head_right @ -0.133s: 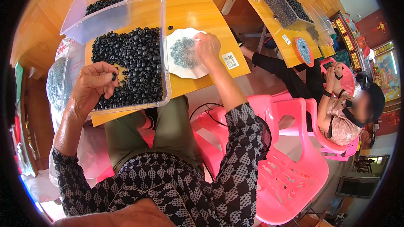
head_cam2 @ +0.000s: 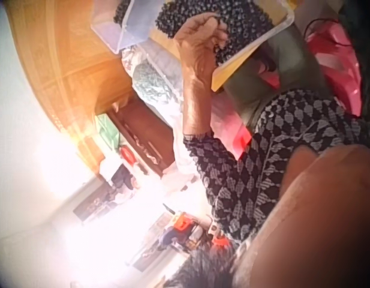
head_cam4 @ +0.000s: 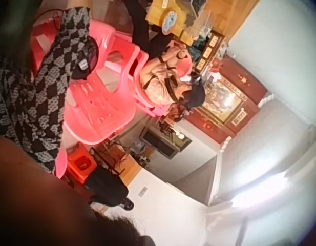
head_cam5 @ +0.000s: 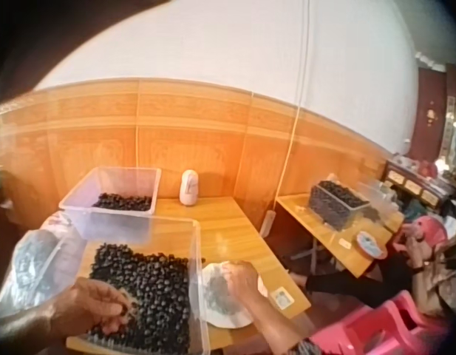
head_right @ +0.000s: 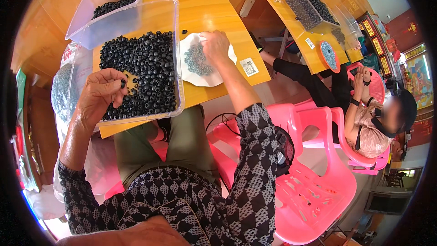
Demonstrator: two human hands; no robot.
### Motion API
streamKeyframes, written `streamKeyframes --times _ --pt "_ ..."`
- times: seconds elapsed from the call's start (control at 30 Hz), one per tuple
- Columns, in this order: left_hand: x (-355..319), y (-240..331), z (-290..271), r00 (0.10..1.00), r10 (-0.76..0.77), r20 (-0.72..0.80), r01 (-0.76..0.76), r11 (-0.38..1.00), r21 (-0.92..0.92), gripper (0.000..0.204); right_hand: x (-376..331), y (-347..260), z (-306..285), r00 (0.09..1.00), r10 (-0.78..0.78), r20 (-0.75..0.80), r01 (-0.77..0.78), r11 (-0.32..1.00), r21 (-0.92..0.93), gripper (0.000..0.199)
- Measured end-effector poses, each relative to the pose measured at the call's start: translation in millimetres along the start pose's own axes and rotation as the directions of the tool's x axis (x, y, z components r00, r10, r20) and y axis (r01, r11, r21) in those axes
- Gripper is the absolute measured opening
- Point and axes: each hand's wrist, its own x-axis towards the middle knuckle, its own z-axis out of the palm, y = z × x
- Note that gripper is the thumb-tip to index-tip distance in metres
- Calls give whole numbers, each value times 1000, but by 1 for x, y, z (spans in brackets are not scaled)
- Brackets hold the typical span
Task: Manually inspecting small black circular components and sorting them between bins and a dish.
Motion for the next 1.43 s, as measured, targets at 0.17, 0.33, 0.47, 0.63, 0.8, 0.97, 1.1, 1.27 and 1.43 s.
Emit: streamKeyframes --times 0.17,0.33,0.47,0.63,0.8,0.97,1.1,1.27,1.43 --pt "1 -3 0 999 25 -21 -25 1000 -16 15 7 5 15 997 -28 74 36 993 -115 10" --pt "0 0 3 999 36 -13 -36 999 -8 17 2 17 17 996 -55 70 60 995 -74 4" --pt "-2 -1 -1 999 41 -21 -41 999 0 17 -2 17 3 996 65 62 -67 997 26 7" --pt "-2 -1 0 999 39 10 -39 999 2 18 -4 27 -3 999 42 31 -44 997 67 11" --pt "-3 -2 -2 999 35 4 -35 999 1 18 -2 23 -23 993 32 117 -28 999 -37 11" --pt "-3 -2 -3 999 45 4 -45 999 -3 18 -18 13 -51 915 161 369 -135 986 -95 9" --pt "-2 -1 -1 999 49 22 -50 999 0 18 -37 13 -46 906 145 397 -45 967 -250 10" --pt "-2 -2 -5 999 46 7 -46 999 5 19 -40 6 -41 935 31 354 61 968 -244 4" --pt "-7 1 -8 997 21 77 -10 991 -136 25 -38 2 -35 953 -19 303 37 998 -54 2"
